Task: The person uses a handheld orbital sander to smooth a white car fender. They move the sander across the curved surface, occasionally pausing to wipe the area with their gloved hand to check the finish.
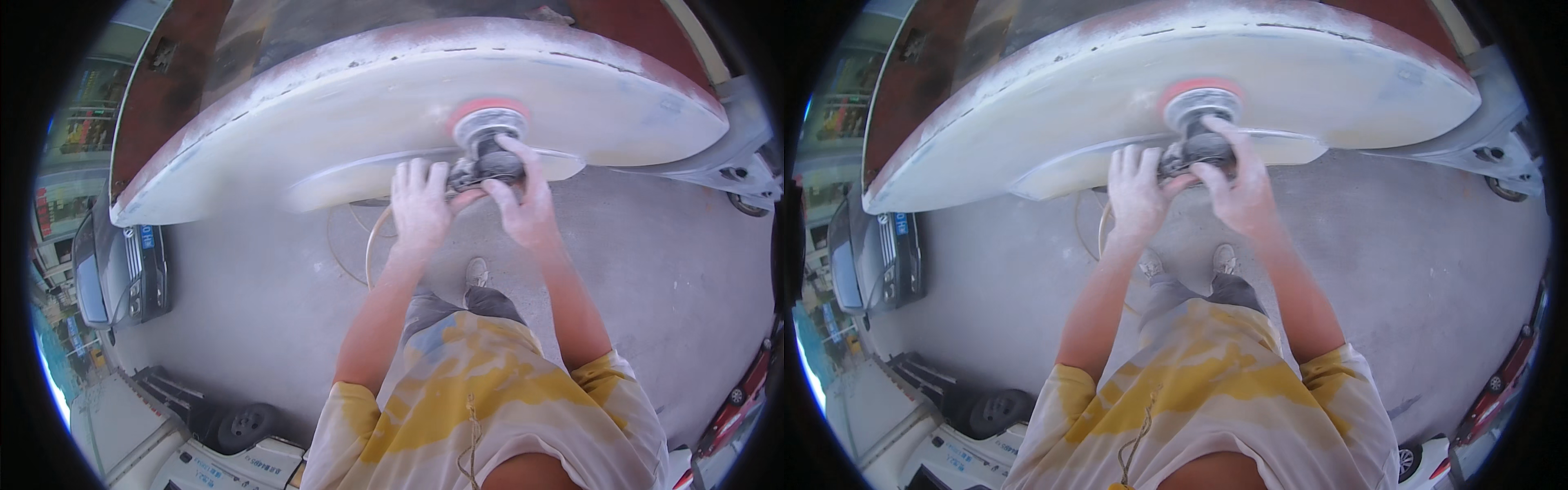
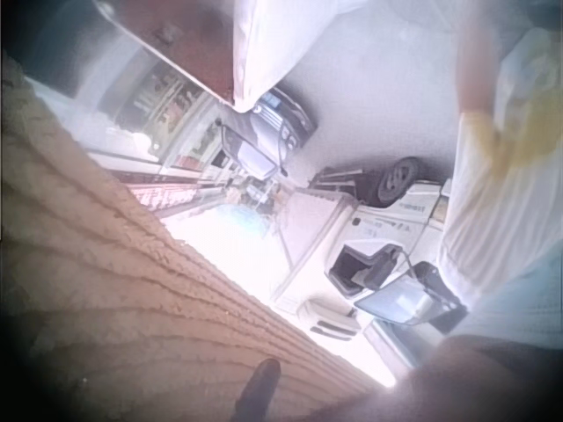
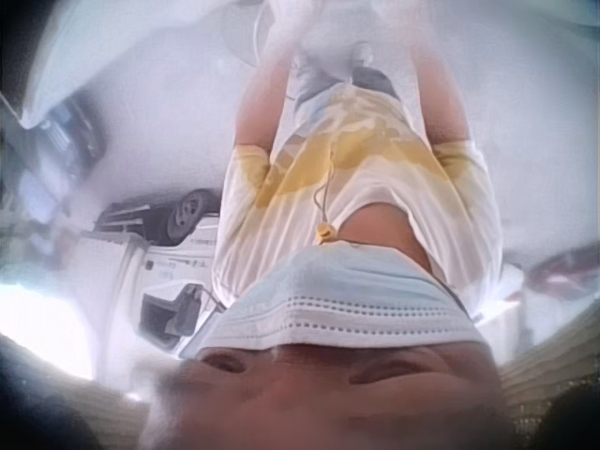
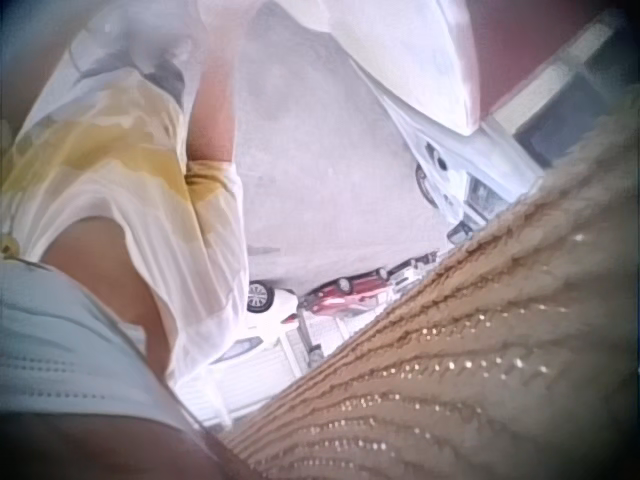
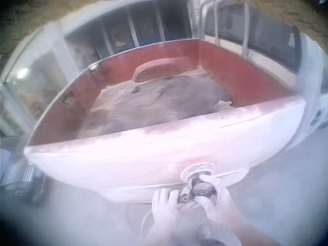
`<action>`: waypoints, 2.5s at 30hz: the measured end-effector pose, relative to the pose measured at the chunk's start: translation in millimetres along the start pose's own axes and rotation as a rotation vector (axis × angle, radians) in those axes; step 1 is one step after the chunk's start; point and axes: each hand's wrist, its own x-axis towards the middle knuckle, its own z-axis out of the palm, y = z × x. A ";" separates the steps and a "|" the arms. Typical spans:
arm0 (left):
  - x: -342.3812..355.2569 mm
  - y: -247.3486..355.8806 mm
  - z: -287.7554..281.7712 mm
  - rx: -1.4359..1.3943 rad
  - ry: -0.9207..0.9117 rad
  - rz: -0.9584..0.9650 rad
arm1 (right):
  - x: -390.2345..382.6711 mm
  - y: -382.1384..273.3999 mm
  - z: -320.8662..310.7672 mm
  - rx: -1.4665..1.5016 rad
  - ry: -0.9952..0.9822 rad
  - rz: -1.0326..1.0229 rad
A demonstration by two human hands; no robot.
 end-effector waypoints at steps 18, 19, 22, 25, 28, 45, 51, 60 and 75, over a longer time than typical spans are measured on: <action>-12.2 -123.1 -96.3 0.074 -0.124 0.049 | -6.8 -47.1 173.8 -0.181 0.283 0.152; -9.9 -131.4 -102.8 0.108 -0.144 0.058 | -4.5 -52.2 187.7 -0.196 0.326 0.240; 5.9 -135.0 -112.3 0.145 -0.146 0.166 | 5.6 -60.4 209.5 -0.082 0.650 0.278; 26.5 -103.4 -105.3 0.129 -0.155 0.315 | 19.0 -51.2 187.0 0.006 0.895 0.312; 52.3 -53.6 -83.1 0.095 -0.156 0.456 | 29.3 -32.7 134.0 0.215 0.999 0.334; 90.9 -10.7 -57.3 0.236 -0.325 0.706 | 34.5 -1.0 101.2 0.344 1.106 0.410; 101.9 73.0 19.5 0.220 -0.356 0.708 | 36.7 50.8 -0.2 0.433 1.202 0.386; 95.4 30.1 -32.9 0.234 -0.393 0.637 | 36.1 17.0 52.9 0.505 1.084 0.373; 74.3 0.5 -64.2 0.251 -0.536 0.270 | 33.2 -11.2 87.5 0.184 0.992 0.407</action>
